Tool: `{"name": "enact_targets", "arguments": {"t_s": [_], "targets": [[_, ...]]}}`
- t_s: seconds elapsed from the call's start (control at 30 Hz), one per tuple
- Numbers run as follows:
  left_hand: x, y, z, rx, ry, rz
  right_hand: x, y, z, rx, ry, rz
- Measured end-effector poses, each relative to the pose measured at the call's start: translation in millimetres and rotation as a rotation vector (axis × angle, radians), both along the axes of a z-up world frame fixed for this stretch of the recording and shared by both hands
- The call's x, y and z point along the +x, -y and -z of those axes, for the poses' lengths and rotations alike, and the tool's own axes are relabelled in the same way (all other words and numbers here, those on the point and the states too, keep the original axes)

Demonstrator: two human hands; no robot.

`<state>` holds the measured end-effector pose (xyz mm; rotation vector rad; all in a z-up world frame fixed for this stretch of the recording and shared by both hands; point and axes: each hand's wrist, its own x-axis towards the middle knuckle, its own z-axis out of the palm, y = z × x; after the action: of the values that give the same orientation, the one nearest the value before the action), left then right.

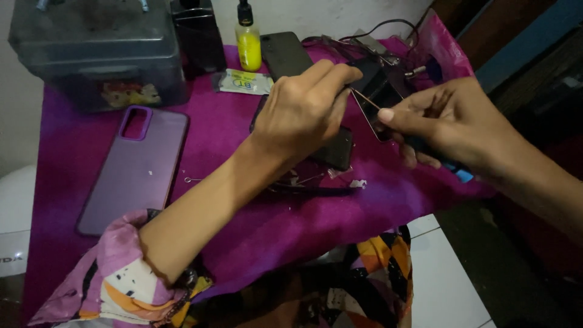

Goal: A person uses a precision screwdriver to remove several screws from the internal frame of a disassembled smartphone on a purple work mat.

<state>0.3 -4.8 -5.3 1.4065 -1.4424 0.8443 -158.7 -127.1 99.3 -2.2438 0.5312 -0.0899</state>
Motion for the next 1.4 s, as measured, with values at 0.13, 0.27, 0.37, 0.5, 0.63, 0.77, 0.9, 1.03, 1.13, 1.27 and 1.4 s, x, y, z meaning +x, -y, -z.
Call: {"name": "enact_targets", "arguments": {"t_s": [0.13, 0.27, 0.37, 0.5, 0.63, 0.77, 0.9, 1.03, 1.13, 1.27, 1.4], "targets": [[0, -1, -1, 0.017, 0.000, 0.022, -5, 5, 5, 0.000, 0.007, -0.021], [-4, -1, -2, 0.027, -0.008, 0.000, -12, 8, 10, -0.554, 0.013, -0.095], [-6, -1, -1, 0.021, -0.027, -0.031, -15, 8, 10, -0.721, 0.124, -0.161], [-5, -1, -2, 0.014, -0.088, -0.070, -20, 26, 17, -0.955, 0.299, -0.335], [3, -3, 2, 0.074, -0.126, -0.019, -16, 30, 36, -1.218, 0.386, -0.403], [8, -1, 7, 0.068, -0.163, 0.013, -14, 27, 41, -1.473, 0.466, -0.324], [12, 1, 15, 0.080, -0.147, -0.041, -9, 23, 35, -1.127, 0.455, -0.408], [14, 1, 16, 0.066, -0.103, -0.043, -4, 14, 26, -0.951, 0.405, -0.378], [12, 4, 18, 0.078, -0.060, -0.072, -5, 5, 16, -0.769, 0.306, -0.305], [10, 3, 15, 0.061, 0.002, -0.085, -5, -6, 6, -0.566, 0.137, -0.138], [5, 2, 11, 0.030, 0.040, -0.079, -6, -4, 3, -0.375, 0.041, -0.042]]}}
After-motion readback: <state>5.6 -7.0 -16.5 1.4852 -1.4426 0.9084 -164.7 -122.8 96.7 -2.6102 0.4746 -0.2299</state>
